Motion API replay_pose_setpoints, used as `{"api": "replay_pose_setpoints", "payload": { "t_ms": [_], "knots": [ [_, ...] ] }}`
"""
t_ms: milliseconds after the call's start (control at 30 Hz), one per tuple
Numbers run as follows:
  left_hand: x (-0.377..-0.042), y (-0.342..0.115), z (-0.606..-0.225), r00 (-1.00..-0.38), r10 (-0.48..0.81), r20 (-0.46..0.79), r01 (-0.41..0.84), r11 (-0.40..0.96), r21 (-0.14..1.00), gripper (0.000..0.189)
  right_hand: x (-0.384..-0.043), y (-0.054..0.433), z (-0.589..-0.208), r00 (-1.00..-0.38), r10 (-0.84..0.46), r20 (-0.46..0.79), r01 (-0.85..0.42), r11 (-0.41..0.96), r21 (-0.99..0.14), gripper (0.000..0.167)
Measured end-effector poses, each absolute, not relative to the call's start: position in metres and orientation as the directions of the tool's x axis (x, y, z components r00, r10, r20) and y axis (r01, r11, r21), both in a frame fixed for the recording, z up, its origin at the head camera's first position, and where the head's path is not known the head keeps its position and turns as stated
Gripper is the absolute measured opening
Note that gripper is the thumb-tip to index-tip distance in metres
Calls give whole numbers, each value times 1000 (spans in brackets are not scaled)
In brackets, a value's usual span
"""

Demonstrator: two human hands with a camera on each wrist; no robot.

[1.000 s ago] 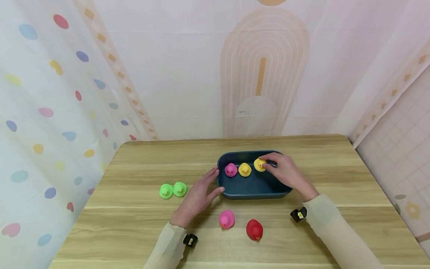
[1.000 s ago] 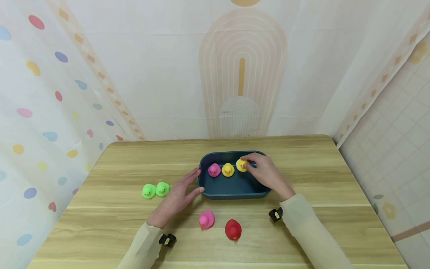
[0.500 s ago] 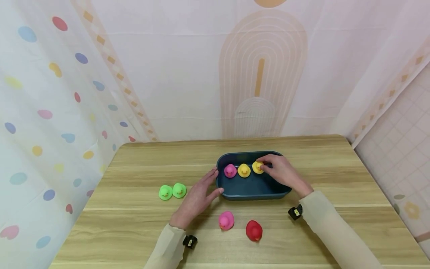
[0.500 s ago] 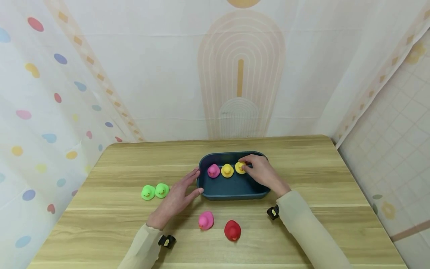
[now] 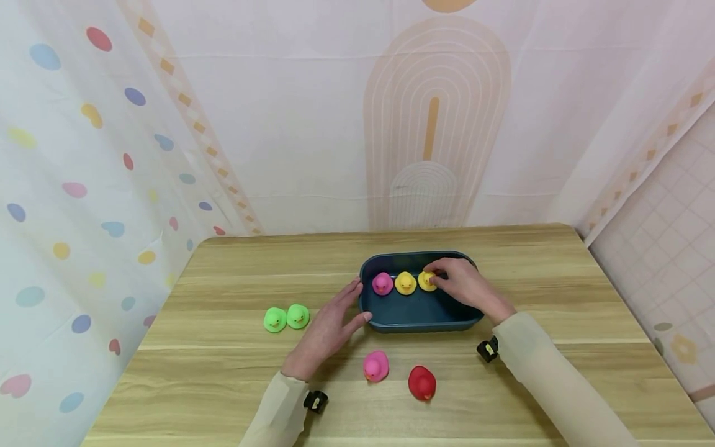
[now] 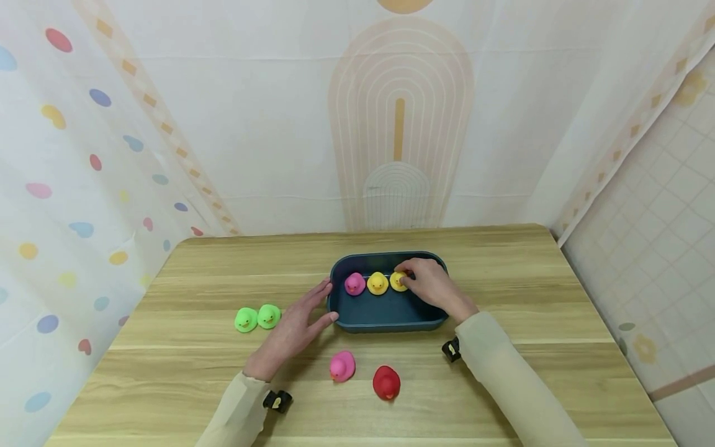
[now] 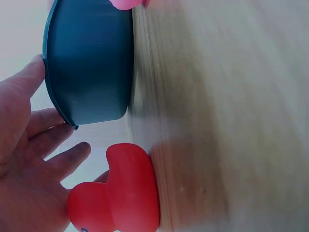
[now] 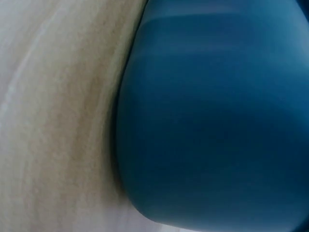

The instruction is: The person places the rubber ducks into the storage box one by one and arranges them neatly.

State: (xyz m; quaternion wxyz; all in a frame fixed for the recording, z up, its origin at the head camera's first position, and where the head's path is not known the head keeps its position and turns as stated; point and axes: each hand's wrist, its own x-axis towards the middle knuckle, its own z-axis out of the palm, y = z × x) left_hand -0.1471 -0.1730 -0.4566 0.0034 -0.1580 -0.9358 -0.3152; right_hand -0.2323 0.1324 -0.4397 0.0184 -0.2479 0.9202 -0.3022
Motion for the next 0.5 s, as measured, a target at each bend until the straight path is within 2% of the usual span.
{"api": "replay_pose_setpoints", "payload": {
  "t_ms": [500],
  "knots": [
    [-147,-172,-457,-951,289,110,297,753,587,66,-234,131,-438,-873,-479,90,-444,707,-550,26]
  ]
}}
